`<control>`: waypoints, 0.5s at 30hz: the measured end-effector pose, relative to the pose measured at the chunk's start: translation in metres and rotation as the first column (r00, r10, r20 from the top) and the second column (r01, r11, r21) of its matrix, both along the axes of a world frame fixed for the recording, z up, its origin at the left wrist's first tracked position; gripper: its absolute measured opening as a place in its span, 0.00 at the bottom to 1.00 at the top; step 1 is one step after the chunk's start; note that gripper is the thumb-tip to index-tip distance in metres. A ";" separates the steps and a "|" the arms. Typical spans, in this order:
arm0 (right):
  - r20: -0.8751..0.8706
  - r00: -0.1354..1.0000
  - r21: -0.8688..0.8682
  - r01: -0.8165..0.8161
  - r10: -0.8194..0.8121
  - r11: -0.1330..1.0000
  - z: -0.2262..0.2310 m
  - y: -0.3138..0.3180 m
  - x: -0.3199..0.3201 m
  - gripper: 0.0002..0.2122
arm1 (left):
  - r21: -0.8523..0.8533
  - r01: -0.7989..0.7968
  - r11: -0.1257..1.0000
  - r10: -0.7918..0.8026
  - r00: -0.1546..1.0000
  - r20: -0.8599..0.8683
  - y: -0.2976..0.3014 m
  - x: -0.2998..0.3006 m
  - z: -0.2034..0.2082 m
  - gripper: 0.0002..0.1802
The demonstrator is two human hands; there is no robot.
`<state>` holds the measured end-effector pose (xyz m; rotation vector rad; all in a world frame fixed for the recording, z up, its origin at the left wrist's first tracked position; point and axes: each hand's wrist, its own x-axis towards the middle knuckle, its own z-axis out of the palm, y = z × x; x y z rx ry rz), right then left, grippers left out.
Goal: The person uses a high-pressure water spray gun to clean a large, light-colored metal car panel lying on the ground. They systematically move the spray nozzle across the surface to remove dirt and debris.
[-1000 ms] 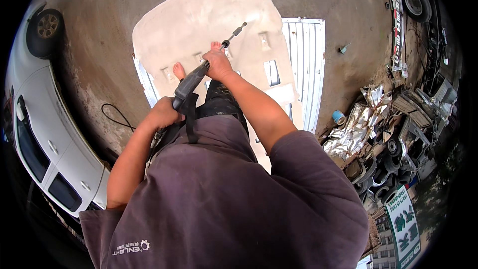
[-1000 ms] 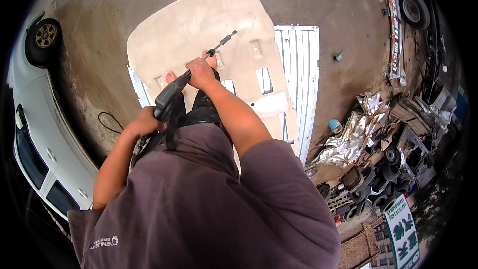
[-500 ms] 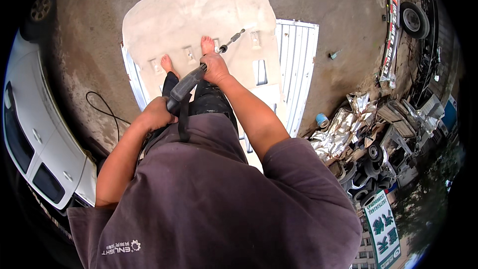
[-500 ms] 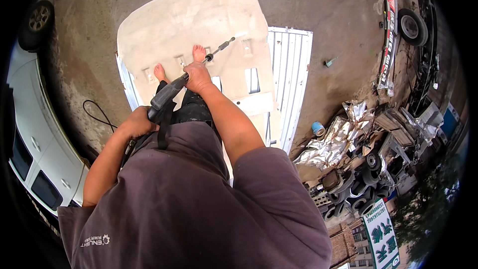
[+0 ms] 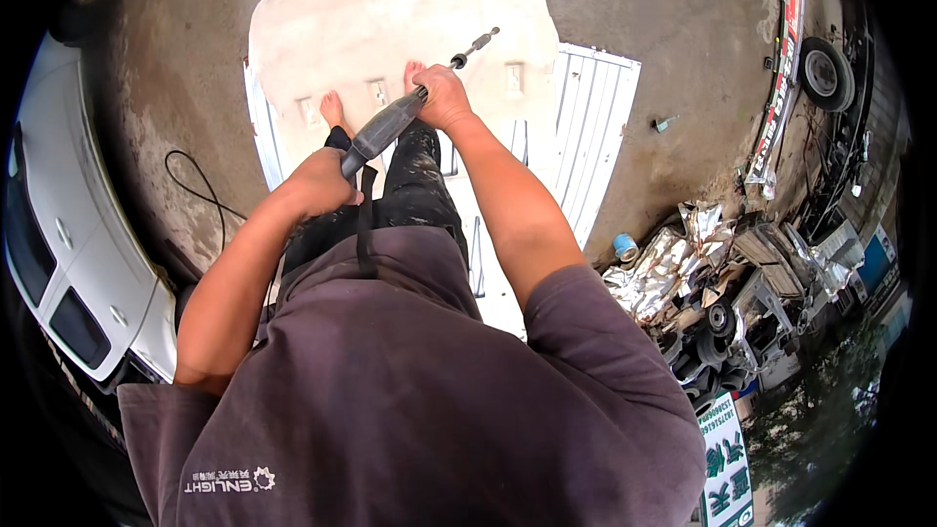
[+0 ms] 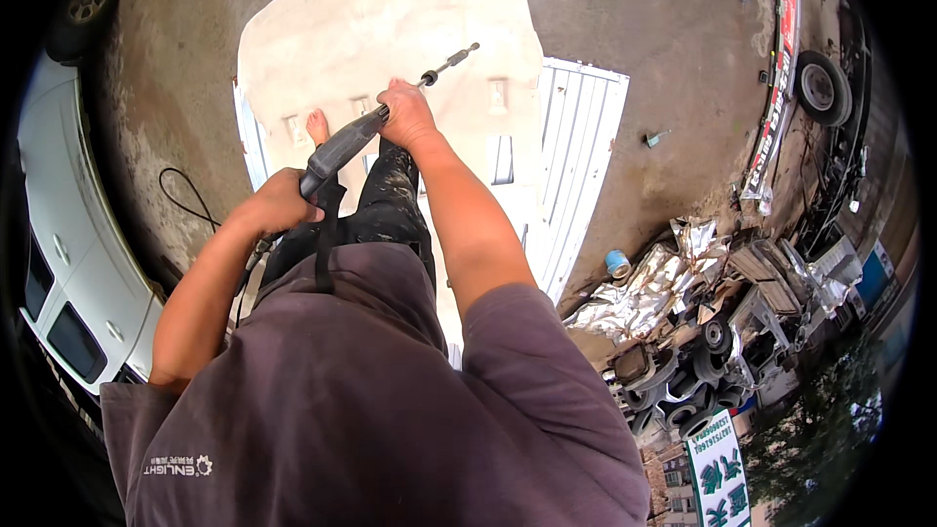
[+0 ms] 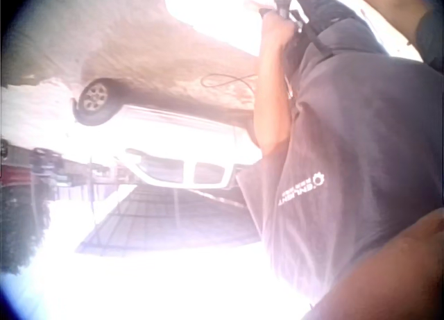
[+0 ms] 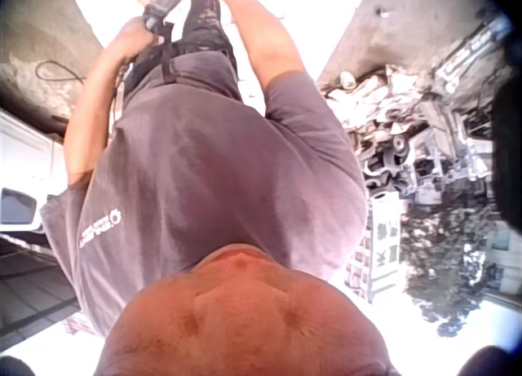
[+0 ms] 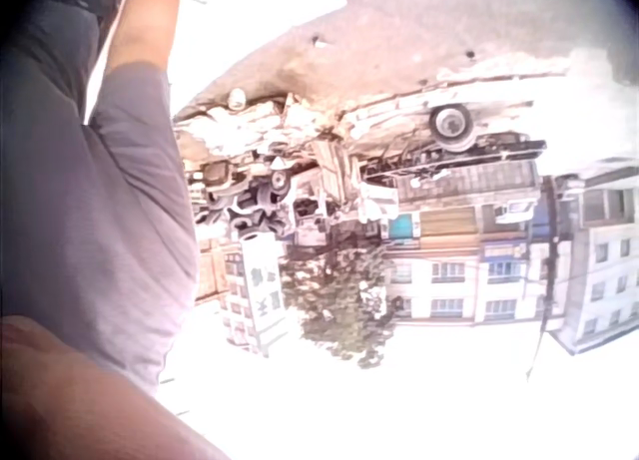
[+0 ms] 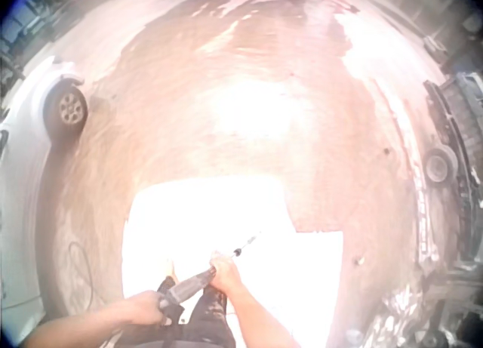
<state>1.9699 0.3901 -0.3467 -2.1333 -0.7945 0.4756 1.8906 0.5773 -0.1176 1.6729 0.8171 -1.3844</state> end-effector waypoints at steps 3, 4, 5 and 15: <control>-0.015 1.000 0.005 -0.014 0.014 1.000 -0.019 -0.008 0.000 0.02 | -0.019 -0.049 0.999 0.049 0.999 0.010 -0.009 0.005 -0.007 0.11; -0.051 0.999 0.013 -0.017 0.018 1.000 -0.014 -0.007 0.008 0.03 | -0.016 -0.055 0.998 0.055 0.998 -0.006 -0.010 0.008 -0.012 0.11; -0.062 0.998 -0.020 0.013 -0.014 1.000 -0.017 -0.004 0.013 0.03 | -0.011 -0.065 0.998 0.064 0.998 -0.019 -0.011 0.013 -0.017 0.11; -0.121 0.987 -0.128 0.091 -0.106 0.988 -0.033 -0.021 0.022 0.05 | -0.025 0.129 0.991 -0.130 0.990 -0.051 -0.017 0.034 -0.058 0.19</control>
